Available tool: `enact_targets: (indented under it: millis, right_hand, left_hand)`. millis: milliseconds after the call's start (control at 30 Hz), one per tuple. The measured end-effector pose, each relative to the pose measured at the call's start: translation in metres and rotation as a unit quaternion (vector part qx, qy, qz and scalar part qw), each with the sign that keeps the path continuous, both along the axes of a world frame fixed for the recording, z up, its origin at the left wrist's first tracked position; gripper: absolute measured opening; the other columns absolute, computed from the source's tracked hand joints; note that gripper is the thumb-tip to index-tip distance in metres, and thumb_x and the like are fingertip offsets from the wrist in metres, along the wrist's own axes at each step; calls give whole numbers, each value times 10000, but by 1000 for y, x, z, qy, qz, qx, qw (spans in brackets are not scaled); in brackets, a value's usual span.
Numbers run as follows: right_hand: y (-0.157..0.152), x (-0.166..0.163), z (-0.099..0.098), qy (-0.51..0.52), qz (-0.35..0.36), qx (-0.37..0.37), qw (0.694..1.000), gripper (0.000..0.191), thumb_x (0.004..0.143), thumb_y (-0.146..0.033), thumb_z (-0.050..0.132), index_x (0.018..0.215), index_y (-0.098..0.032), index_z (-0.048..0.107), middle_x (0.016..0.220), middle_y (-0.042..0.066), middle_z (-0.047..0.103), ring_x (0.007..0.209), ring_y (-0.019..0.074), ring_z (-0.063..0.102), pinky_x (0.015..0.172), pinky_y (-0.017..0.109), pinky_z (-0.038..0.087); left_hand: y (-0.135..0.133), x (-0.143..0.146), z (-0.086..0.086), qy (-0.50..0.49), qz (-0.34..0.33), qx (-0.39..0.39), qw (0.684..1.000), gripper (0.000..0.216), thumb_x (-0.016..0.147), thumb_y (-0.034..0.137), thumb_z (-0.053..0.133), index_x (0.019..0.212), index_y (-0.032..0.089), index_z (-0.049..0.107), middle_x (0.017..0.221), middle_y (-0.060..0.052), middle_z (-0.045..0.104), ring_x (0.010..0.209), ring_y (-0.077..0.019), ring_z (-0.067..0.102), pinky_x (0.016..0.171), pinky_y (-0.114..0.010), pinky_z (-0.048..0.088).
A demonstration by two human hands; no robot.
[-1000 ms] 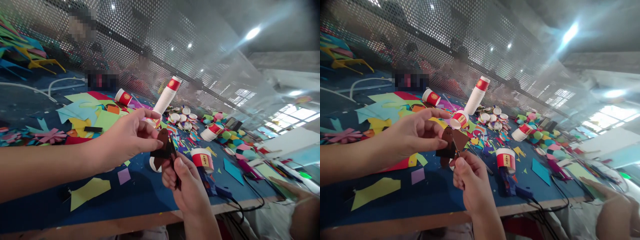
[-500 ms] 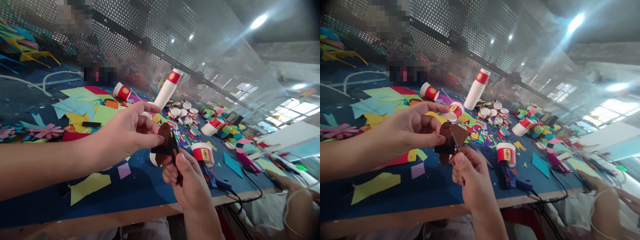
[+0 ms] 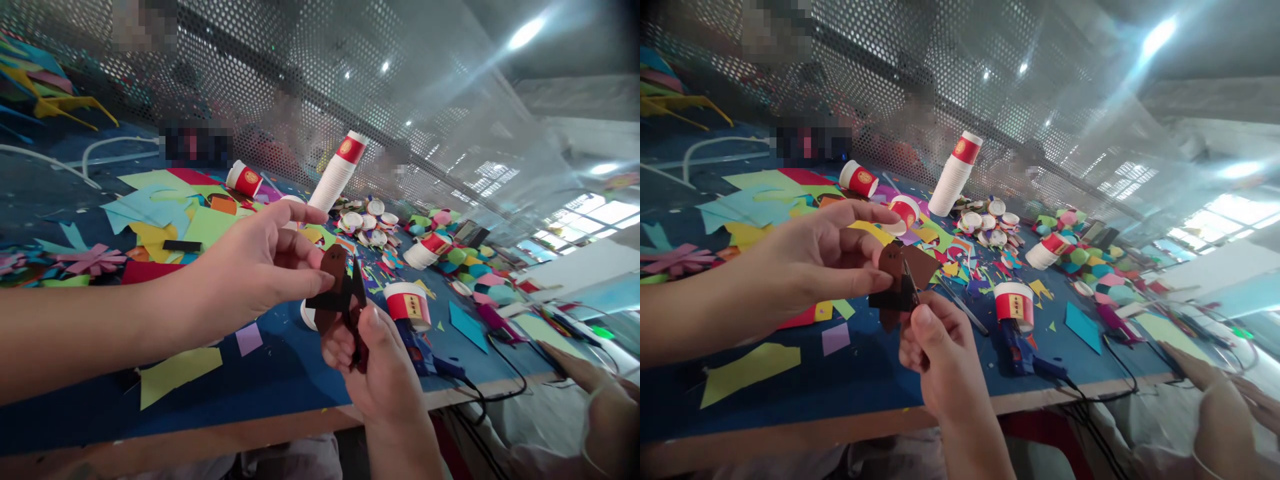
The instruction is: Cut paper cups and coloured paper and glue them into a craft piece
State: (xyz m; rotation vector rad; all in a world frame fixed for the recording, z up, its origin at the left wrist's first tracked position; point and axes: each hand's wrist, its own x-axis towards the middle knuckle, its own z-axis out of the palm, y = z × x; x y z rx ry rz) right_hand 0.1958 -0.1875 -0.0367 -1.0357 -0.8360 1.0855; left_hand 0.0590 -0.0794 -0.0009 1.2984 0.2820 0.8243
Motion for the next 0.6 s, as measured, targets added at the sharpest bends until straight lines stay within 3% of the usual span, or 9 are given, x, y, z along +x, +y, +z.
enact_targets:
  millis: [167, 467, 533, 600]
  right_hand:
    - [-2, 0, -1, 18, 6, 5, 1000, 392, 752, -564, 761, 744, -192, 636, 508, -87, 352, 434, 44, 246, 394, 158, 226]
    - [-3, -1, -3, -8, -7, -1, 1000, 405, 742, -561, 763, 741, -190, 599, 510, -91, 354, 425, 43, 256, 390, 159, 227]
    - [-4, 1, -3, -31, -26, -9, 999, 433, 747, -609, 727, 737, -193, 605, 512, -87, 348, 422, 53, 256, 381, 173, 222]
    - [-6, 6, -5, -132, -99, -10, 986, 448, 799, -639, 647, 735, -196, 624, 508, -69, 367, 431, 79, 305, 389, 201, 250]
  left_hand:
    - [0, 1, 1, 11, 7, 4, 1000, 449, 690, 113, 719, 1080, 204, 519, 631, 101, 583, 583, -72, 571, 561, -174, 483]
    - [3, 2, -1, 33, 20, 15, 999, 461, 671, 167, 746, 1082, 208, 543, 635, 99, 594, 595, -82, 569, 580, -193, 467]
    - [4, 2, -2, 35, 16, 14, 999, 464, 681, 175, 739, 1098, 205, 537, 642, 94, 602, 609, -85, 571, 591, -196, 472]
    - [5, 3, -4, 45, 15, 18, 999, 459, 692, 182, 727, 1112, 200, 544, 645, 92, 598, 618, -86, 566, 597, -196, 469]
